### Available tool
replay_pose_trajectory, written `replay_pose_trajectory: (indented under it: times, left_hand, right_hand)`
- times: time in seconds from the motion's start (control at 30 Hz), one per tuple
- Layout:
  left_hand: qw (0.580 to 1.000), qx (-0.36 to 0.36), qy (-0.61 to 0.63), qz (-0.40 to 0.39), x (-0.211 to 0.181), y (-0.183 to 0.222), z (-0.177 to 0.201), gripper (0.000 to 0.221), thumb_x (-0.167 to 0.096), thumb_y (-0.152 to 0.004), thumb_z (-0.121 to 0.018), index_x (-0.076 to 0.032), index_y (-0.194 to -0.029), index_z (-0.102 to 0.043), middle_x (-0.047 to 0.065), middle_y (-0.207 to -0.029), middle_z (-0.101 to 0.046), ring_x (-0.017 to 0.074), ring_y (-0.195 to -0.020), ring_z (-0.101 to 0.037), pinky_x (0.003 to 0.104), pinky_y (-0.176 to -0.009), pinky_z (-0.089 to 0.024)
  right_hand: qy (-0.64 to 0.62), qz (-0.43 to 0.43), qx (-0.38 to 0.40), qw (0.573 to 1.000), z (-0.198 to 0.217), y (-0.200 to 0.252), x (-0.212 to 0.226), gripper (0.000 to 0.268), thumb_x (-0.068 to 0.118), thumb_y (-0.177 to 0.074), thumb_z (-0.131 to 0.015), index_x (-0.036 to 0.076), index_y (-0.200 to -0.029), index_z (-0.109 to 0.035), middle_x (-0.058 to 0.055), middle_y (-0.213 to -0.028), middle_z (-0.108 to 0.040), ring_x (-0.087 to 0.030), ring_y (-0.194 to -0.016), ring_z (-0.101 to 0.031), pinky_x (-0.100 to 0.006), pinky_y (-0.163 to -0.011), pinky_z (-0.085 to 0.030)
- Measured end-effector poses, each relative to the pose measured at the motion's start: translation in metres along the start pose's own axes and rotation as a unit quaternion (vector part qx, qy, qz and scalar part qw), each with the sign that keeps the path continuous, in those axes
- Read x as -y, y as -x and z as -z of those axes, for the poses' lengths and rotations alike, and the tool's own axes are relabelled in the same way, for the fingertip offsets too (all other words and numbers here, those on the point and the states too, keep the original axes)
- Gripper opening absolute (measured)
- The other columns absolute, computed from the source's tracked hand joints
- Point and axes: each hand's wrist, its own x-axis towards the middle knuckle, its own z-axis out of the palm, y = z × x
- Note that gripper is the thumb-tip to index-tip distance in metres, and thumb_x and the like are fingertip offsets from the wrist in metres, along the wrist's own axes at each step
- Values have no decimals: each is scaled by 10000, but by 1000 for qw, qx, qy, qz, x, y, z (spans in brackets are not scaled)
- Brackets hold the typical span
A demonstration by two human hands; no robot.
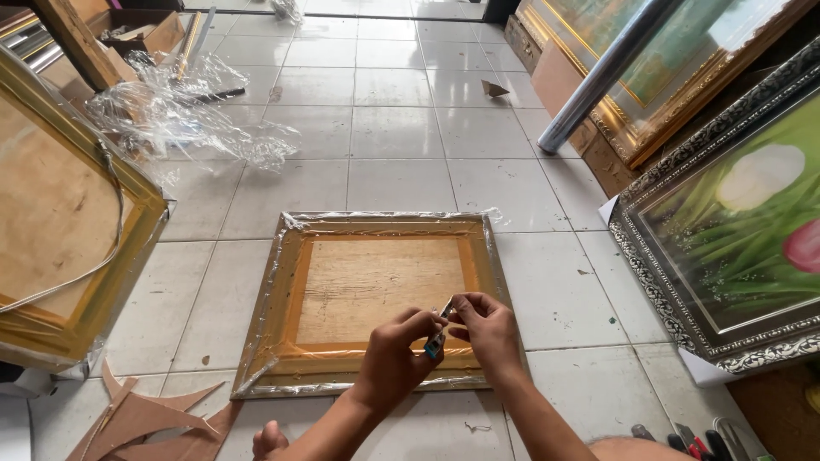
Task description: Removing protective plastic wrap from a picture frame using a utility knife.
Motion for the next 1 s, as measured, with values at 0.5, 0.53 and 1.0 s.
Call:
replay_pose_trajectory:
  times: [0.5,0.53,1.0]
  left_hand:
    - [985,-63,-78,143,12,-7,10,241,-61,-958,-776,-113,-1108,-595,111,-1036,-684,230,-767,-773,318,-737,-727]
    - [975,-58,-49,207,5,-9,13,261,-105,-949,-769,-144,-1117,-573,99,-957,-746,226,-792,-824,337,-742,-688]
    - [919,-342,-30,191,-255,132,234,210,-112,-911,-925,-139,-994,-734,-5,-925,-804,92,-864,-765,273,-748,-664]
  right_hand:
    - [128,240,91,958,-14,14,-10,332,356,-1037,-699,146,-1199,-899,-35,-1064,-937,-160,-997,-877,-304,-829,-673]
    - [94,247,105,959,-16,19,-6,357,325,-1064,-648,136,-1310,-825,-68,-1131,-939,-189,-1153,-852,-364,-1024,-622]
    - [-189,219,287,913,-133,235,85,193,65,-1067,-603,-8,-1192,-730,-184,-1026,-805,-245,-995,-787,-347,-899,-617]
